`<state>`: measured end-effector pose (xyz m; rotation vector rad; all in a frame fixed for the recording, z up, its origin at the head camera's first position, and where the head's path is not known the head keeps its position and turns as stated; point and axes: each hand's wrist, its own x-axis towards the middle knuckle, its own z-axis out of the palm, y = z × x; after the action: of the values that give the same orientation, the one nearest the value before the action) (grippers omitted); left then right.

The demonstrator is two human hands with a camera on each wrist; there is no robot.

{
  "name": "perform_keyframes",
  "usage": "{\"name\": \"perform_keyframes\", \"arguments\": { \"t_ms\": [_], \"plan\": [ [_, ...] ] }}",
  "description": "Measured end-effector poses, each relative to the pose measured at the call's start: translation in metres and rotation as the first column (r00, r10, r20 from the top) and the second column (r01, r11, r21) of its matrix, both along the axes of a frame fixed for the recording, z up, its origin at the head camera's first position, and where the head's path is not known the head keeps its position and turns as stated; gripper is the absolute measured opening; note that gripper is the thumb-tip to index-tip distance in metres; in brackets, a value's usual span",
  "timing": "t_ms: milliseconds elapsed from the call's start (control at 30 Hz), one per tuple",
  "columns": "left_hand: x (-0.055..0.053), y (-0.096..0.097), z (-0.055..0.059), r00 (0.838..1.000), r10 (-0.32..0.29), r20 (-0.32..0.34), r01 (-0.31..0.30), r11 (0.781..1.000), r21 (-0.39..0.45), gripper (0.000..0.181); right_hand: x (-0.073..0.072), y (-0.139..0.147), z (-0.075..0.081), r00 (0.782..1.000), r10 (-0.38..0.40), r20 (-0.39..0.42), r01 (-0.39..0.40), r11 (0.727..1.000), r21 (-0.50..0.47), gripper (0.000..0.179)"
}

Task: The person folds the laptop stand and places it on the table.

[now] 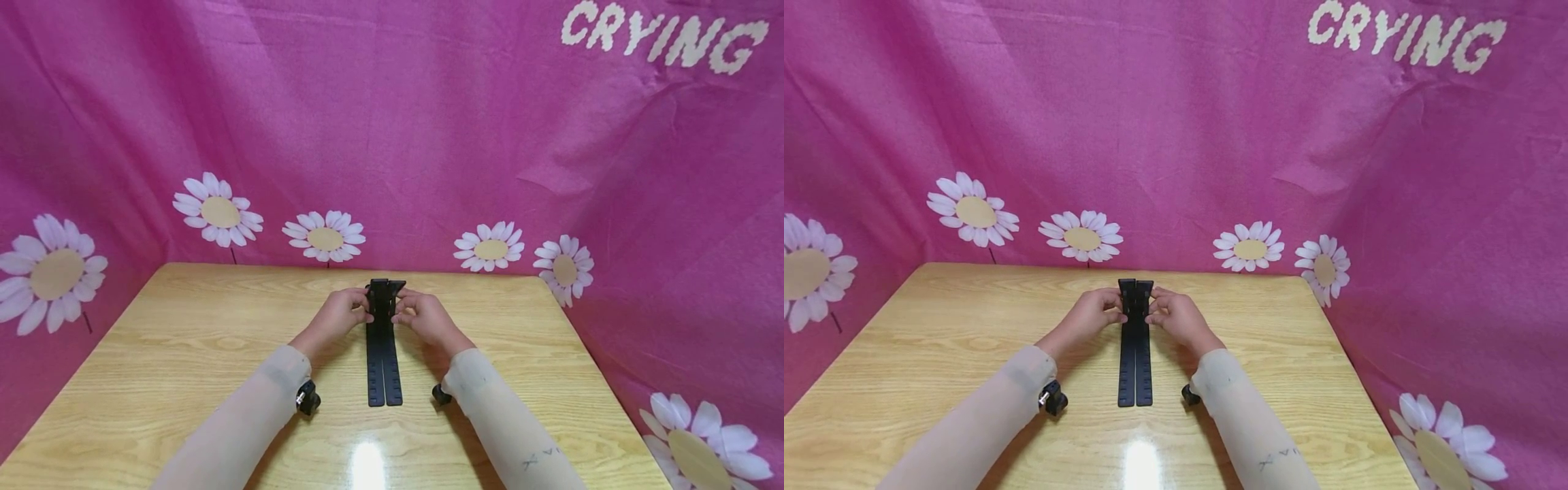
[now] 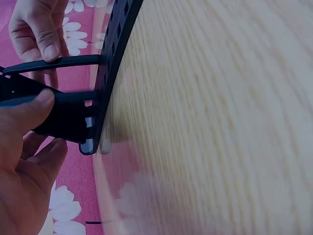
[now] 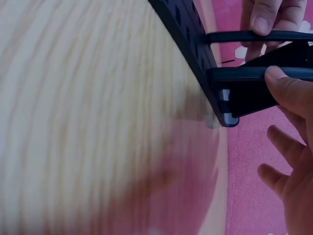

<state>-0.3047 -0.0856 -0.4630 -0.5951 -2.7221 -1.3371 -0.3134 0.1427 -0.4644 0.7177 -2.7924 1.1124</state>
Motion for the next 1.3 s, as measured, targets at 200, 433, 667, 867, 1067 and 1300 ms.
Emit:
{"name": "perform_keyframes", "arguments": {
  "t_ms": [200, 433, 667, 867, 1067, 1300],
  "plan": [
    [-0.0021, 0.0017, -0.0025, 0.999, 0.027, -0.037, -0.025, 0.999, 0.042, 0.011, -0.0028, -0.0044, 0.0031, 0.999, -0.016, -0.048, 0.017, 1.000, 0.019, 0.006],
    [-0.0036, 0.0047, -0.0032, 0.993, 0.095, -0.071, -0.094, 0.995, 0.015, 0.006, -0.0046, -0.0078, 0.0015, 0.993, -0.055, -0.100, 0.059, 0.998, 0.030, 0.007],
    [-0.0051, 0.0044, 0.0000, 0.971, 0.235, 0.030, -0.236, 0.972, 0.014, 0.006, -0.0049, -0.0079, 0.0020, 0.989, -0.128, -0.080, 0.130, 0.991, 0.022, 0.008],
    [-0.0058, 0.0055, 0.0025, 0.970, 0.244, -0.007, -0.244, 0.969, 0.029, 0.013, -0.0081, -0.0063, 0.0006, 0.976, -0.216, -0.025, 0.216, 0.976, -0.010, 0.015],
    [-0.0076, 0.0089, 0.0001, 0.990, 0.134, -0.031, -0.132, 0.989, 0.068, 0.011, -0.0091, -0.0063, 0.0003, 0.984, -0.109, 0.140, 0.136, 0.969, -0.205, 0.012],
    [-0.0095, 0.0041, -0.0021, 0.997, 0.073, 0.017, -0.074, 0.990, 0.121, 0.013, -0.0099, -0.0041, 0.0022, 0.982, -0.081, 0.169, 0.117, 0.969, -0.217, 0.010]
  ]
}}
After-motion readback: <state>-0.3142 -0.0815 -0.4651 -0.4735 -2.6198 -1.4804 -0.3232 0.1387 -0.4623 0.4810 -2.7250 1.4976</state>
